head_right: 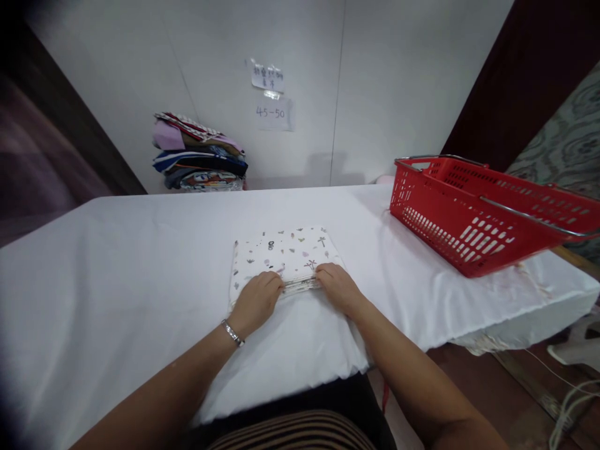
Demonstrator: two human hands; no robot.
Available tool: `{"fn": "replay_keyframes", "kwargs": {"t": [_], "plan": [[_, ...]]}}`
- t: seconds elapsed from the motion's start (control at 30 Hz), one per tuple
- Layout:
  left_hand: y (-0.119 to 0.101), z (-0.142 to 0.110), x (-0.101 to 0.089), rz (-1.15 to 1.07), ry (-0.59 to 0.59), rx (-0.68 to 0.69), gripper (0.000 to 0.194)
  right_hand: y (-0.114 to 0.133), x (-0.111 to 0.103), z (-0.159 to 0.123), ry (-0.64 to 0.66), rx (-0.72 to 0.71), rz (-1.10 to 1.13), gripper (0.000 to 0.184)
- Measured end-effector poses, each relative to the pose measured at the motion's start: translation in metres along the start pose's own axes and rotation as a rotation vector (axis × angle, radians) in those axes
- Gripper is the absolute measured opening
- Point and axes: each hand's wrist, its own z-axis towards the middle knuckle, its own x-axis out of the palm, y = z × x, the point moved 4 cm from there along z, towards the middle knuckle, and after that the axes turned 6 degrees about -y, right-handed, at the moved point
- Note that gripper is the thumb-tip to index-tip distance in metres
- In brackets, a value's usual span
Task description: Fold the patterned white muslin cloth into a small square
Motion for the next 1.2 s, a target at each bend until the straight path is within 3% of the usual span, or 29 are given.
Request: {"fn": "replay_keyframes", "kwargs": {"t": [0.47, 0.63, 0.93, 1.1, 1.2], "plan": [[0.0, -0.003, 0.009, 0.099, 0.014, 0.03, 0.02, -0.005, 0.006, -0.004, 0.012, 0.025, -0.047, 0.022], [-0.002, -0.002, 0.004, 0.01, 0.005, 0.008, 0.014, -0.006, 0.005, -0.008, -0.036, -0.078, -0.015, 0.028], [-0.002, -0.001, 0.0, -0.078, 0.025, -0.018, 0.017, 0.0, -0.001, -0.006, -0.015, -0.068, -0.021, 0.022], [-0.005, 0.0, -0.001, -0.043, -0.005, 0.037, 0.022, -0.003, -0.005, -0.006, 0.033, 0.04, 0.103, 0.019], [-0.006, 0.001, 0.0, -0.039, -0.001, 0.053, 0.021, -0.012, -0.014, 0.001, -0.061, 0.191, 0.242, 0.019]]}}
